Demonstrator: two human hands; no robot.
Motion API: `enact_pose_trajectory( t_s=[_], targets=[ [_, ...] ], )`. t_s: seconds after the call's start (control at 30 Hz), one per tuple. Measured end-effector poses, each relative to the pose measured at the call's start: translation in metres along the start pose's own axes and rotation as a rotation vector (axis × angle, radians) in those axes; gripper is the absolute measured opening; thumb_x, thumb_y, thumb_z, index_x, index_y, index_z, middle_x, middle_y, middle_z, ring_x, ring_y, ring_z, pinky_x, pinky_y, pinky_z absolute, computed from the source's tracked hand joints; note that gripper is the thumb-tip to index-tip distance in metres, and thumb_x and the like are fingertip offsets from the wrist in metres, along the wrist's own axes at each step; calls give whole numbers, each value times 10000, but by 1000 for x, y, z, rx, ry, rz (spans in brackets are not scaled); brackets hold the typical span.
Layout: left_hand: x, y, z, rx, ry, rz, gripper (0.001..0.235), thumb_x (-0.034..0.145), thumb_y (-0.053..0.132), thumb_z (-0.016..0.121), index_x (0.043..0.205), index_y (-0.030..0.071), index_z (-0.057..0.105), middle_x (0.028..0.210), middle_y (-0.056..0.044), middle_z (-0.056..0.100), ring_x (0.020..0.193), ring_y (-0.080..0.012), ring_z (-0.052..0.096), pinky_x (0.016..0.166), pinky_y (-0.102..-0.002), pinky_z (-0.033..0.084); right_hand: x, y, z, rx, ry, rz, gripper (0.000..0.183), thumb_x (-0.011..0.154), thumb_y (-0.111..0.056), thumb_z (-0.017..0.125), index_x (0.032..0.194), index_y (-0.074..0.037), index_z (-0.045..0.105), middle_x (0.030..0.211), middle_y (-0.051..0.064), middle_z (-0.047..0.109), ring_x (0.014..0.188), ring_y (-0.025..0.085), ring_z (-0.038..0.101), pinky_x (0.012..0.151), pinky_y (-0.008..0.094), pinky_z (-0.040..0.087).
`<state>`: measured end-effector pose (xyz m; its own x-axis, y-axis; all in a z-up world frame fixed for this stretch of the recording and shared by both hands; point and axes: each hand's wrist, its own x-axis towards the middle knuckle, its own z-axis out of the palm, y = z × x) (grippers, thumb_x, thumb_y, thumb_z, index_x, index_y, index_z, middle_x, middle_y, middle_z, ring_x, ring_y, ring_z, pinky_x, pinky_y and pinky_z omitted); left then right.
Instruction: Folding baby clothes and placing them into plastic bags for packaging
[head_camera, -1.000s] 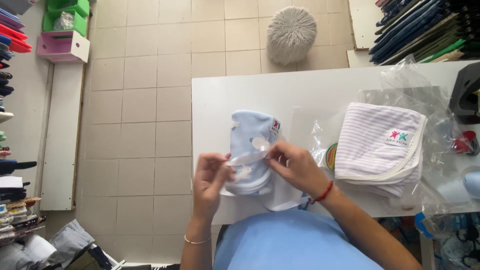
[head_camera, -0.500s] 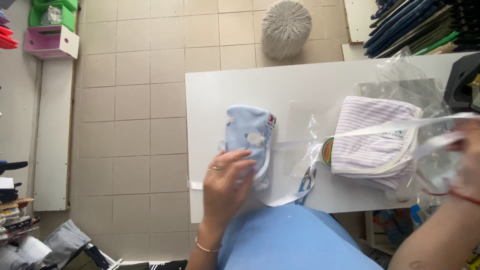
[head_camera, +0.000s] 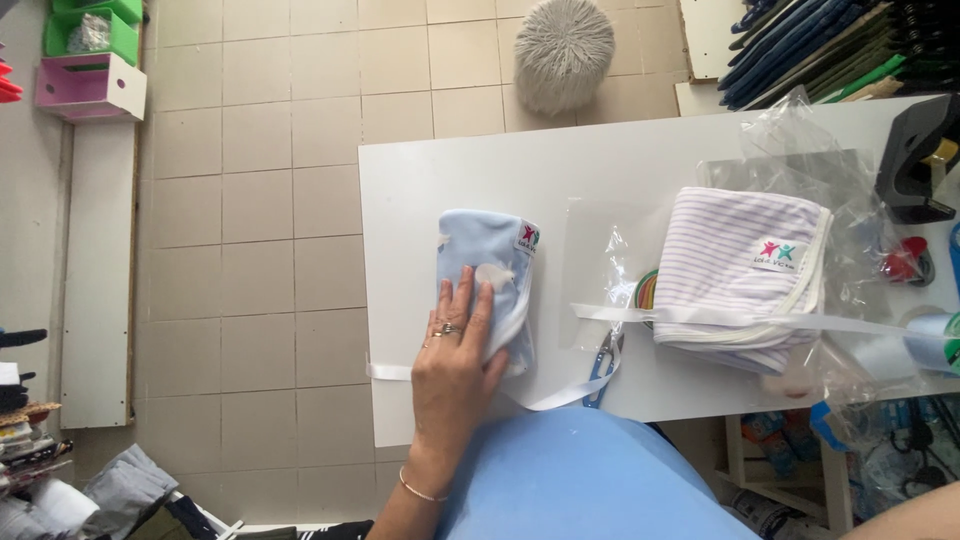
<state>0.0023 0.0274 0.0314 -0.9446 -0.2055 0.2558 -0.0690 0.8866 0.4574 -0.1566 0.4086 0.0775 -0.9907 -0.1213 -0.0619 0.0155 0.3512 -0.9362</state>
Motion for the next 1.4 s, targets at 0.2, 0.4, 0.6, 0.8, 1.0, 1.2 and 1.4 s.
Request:
enact_pose_trajectory(
  t_s=[0.2, 0.4, 0.6, 0.8, 1.0, 1.2, 1.4],
  targets=[
    [-12, -28, 2, -548, 326, -505, 215, 836, 253, 499, 996, 121, 555, 941, -45, 605, 853, -148, 563, 750, -282, 463, -9, -29, 100, 75, -137, 5, 285, 857, -100, 537, 1133, -58, 479, 1000, 110, 560, 817, 174, 555, 639, 296, 500],
    [-21, -47, 2, -1138, 523, -861, 253, 879, 328, 426, 985, 101, 459, 797, -30, 497, 696, -77, 441, 672, -202, 384, -19, -45, 207, 161, -298, 19, 361, 819, -135, 519, 1170, -58, 481, 1025, 117, 570, 857, 179, 563, 665, 308, 509],
    [-22, -47, -8, -1036, 405, -768, 490, 827, 329, 483, 1208, 72, 313, 1173, -113, 403, 1051, -148, 368, 915, -295, 299, -29, -50, 282, -81, -573, -181, 333, 732, -189, 647, 1052, -113, 595, 863, 82, 644, 715, 186, 634, 564, 260, 507],
    [-25, -56, -17, -849, 334, -559, 1260, 488, 511, 722, 1355, 109, -99, 1386, -237, 132, 1264, -344, 175, 1031, -453, 160, -41, -58, 298, -507, -477, -745, 344, 712, -355, 653, 1021, -215, 596, 1147, 71, 433, 919, 206, 462, 793, 302, 379],
    [-25, -62, -15, -569, 359, -714, 1126, 578, 100, 769, 1372, 142, -29, 1253, -274, 338, 1171, -434, 328, 967, -529, 250, -43, -65, 287, -554, -340, -676, 375, 633, -439, 695, 799, -146, 532, 1284, 142, 363, 972, 257, 454, 833, 336, 337],
    [-21, -44, -20, 49, 466, -445, 597, 746, -15, 614, 1231, 126, 295, 1237, -153, 369, 1149, -289, 363, 963, -417, 338, -40, -32, 261, -207, -340, -95, 375, 667, -140, 644, 925, -93, 376, 1174, 151, 384, 1057, 253, 432, 842, 323, 369],
    [11, -19, 20, -169, 59, 25, 317, 678, 105, 628, 989, 169, 608, 1085, -28, 564, 1037, -210, 513, 904, -450, 334, -36, -25, 251, 233, -260, 221, 718, 655, 56, 534, 1291, -73, 228, 1144, 205, 447, 977, 301, 525, 764, 388, 462]
  ],
)
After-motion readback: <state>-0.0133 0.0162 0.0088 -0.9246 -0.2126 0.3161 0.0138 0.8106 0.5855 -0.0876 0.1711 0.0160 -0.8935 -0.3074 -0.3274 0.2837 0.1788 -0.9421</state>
